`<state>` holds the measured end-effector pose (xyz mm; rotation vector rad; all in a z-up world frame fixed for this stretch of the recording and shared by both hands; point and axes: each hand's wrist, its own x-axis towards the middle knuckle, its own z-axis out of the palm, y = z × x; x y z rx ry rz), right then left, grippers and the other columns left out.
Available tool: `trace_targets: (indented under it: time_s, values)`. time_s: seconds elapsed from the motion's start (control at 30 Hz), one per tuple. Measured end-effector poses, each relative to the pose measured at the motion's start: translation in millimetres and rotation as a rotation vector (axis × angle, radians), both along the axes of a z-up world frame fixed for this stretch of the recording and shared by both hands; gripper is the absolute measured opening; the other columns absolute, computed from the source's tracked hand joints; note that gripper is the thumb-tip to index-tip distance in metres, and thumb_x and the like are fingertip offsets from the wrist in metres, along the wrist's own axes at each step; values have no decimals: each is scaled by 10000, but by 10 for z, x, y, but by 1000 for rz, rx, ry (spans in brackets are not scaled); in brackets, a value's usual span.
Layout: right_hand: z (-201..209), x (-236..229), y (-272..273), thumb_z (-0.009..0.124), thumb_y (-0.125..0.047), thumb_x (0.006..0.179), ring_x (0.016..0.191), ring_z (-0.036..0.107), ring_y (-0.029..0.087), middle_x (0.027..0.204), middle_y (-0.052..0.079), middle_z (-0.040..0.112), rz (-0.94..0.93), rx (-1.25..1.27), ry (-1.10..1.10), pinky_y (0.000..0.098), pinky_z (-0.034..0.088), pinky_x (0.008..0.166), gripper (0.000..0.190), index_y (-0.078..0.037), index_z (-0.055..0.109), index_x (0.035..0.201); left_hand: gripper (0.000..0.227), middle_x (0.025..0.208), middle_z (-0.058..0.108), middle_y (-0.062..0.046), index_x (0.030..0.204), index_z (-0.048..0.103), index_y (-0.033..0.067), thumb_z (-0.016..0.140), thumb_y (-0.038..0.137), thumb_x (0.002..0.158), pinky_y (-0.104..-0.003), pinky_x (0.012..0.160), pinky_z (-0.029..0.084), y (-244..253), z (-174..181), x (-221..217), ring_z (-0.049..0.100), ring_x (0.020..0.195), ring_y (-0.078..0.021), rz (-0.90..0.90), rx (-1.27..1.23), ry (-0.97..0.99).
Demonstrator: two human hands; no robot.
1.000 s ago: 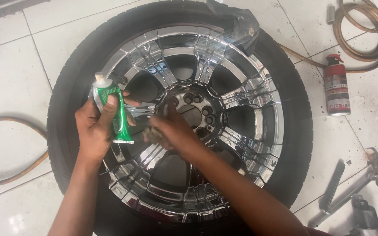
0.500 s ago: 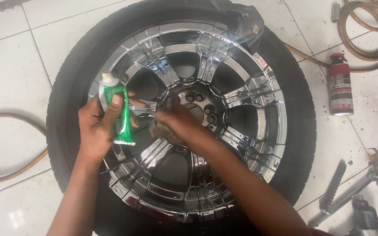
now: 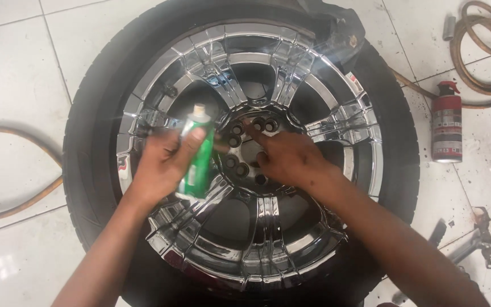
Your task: Polishing the center of a chrome car rim with a cloth and compound.
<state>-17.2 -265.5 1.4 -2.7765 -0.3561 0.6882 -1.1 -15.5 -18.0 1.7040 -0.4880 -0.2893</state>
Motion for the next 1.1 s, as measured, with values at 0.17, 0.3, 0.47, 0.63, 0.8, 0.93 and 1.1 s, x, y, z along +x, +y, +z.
trace_targets:
  time_s: [0.17, 0.3, 0.47, 0.63, 0.8, 0.93, 1.1]
  values:
    - [229, 124, 51, 585, -238, 919, 735, 726, 333, 811, 159, 720, 136, -207, 89, 457, 582, 670, 759, -249, 273, 1611, 423, 1064, 696, -265, 1221, 738, 46, 520, 383, 1087, -429, 877, 488, -116, -70, -10, 631, 995, -321, 66, 332, -4]
    - [285, 107, -22, 635, -228, 893, 683, 717, 341, 785, 158, 722, 184, -252, -25, 462, 565, 615, 883, -238, 193, 1657, 518, 1433, 549, -336, 1261, 715, 8, 479, 430, 1073, -496, 1144, 330, -214, -171, 7, 352, 1450, -461, -45, 291, -211]
    - [26, 199, -210, 705, -279, 860, 687, 740, 293, 800, 110, 727, 365, -203, -11, 431, 583, 610, 520, -268, 435, 1304, 645, 1438, 494, -384, 760, 711, -34, 496, 495, 1060, -474, 1142, 363, -230, -293, 2, 388, 1463, -452, 58, 392, -159]
    - [514, 234, -253, 655, -137, 890, 669, 718, 331, 787, 150, 727, 519, -308, 18, 444, 556, 595, 849, -275, 276, 1637, 679, 1349, 594, -347, 697, 665, -45, 497, 516, 1040, -459, 1103, 412, -288, -284, 31, 502, 1379, -418, 95, 366, -159]
    - [43, 438, -536, 552, -186, 1055, 1051, 648, 319, 869, 103, 734, 679, -365, -161, 472, 534, 794, 649, -82, 240, 1615, 542, 1176, 683, -279, 889, 731, 20, 491, 483, 1037, -457, 1032, 446, -298, -252, 52, 575, 1248, -402, 62, 365, -139]
    - [-274, 410, -342, 610, -137, 969, 1165, 600, 313, 879, 167, 742, 651, -459, -300, 482, 465, 1006, 682, -18, 314, 1572, 584, 1251, 637, -303, 704, 664, -4, 529, 430, 1070, -459, 1006, 471, -248, -399, 74, 590, 1243, -406, 63, 375, -213]
    - [79, 188, -247, 720, -216, 827, 1197, 565, 354, 1030, 161, 721, 642, -225, -67, 448, 480, 993, 785, -135, 367, 1523, 457, 1023, 721, -208, 810, 662, -14, 577, 364, 1052, -450, 993, 505, -258, -324, 71, 650, 1135, -353, 22, 427, -114]
